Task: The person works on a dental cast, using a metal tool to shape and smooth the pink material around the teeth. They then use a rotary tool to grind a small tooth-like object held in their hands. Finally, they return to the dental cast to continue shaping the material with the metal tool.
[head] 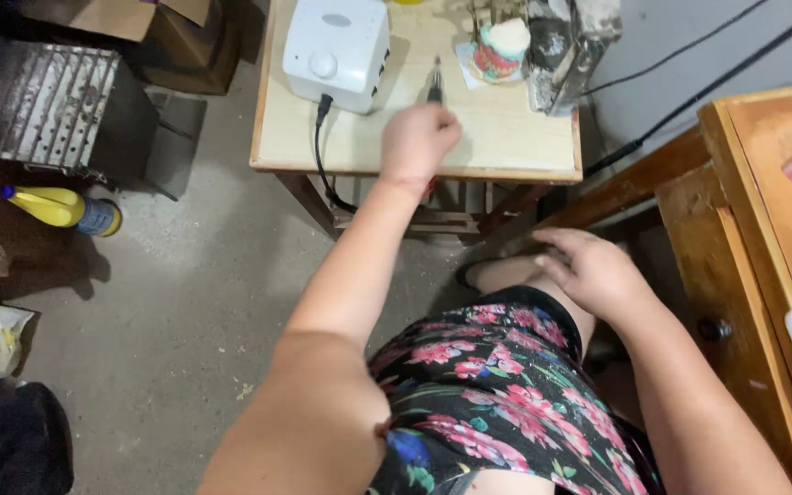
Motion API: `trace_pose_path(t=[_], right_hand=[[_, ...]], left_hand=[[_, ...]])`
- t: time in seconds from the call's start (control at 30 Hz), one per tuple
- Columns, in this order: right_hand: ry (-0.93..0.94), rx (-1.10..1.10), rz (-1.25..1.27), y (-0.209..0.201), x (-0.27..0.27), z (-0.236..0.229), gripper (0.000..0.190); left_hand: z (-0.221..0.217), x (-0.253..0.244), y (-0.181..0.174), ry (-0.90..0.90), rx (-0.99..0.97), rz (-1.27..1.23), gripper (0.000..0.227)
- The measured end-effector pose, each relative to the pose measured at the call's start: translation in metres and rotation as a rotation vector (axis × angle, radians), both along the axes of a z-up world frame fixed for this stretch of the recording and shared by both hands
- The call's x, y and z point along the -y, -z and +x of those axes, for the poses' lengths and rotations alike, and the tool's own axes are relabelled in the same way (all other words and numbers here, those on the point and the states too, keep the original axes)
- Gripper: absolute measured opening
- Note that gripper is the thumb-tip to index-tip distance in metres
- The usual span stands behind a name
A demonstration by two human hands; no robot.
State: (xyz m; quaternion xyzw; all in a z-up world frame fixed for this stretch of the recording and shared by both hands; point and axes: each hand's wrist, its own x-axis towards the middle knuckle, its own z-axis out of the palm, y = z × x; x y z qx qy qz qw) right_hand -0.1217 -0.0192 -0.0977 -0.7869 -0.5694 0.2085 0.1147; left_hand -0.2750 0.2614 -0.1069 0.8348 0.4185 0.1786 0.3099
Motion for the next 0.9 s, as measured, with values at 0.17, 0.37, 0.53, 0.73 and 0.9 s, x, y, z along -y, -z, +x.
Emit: trace_pose_path(t=[0.17,0.37,0.53,0.73,0.9], right_hand=[[0.19,-0.786,0.002,-0.03,-0.063,-0.038,0.048],[0.075,-1.495,0.524,0.002,-0.096,-0.074,0.07],[0.656,-1.326,0.847,0.004,-0.062,-0.033,0.019],[0.78,-1.192,0.814,-0.02,-0.023,-0.009,0.025],[0.794,-1.225,0.838,-0.011,-0.01,0.002,0.022]], left_hand=[[-0.064,0.048,-0.012,-0.097,0.4,-0.192,0.014],[-0.065,0.104,-0.027,0.509,0.812,-0.261,0.009],[-0.059,-0.014,-0.017,0.583,0.104,0.293,0.016],[-0.061,-0.093,-0.026,0.4,-0.663,1.154,0.02],[-0.057,-0.128,0.025,0.658,-0.702,1.067,0.018]])
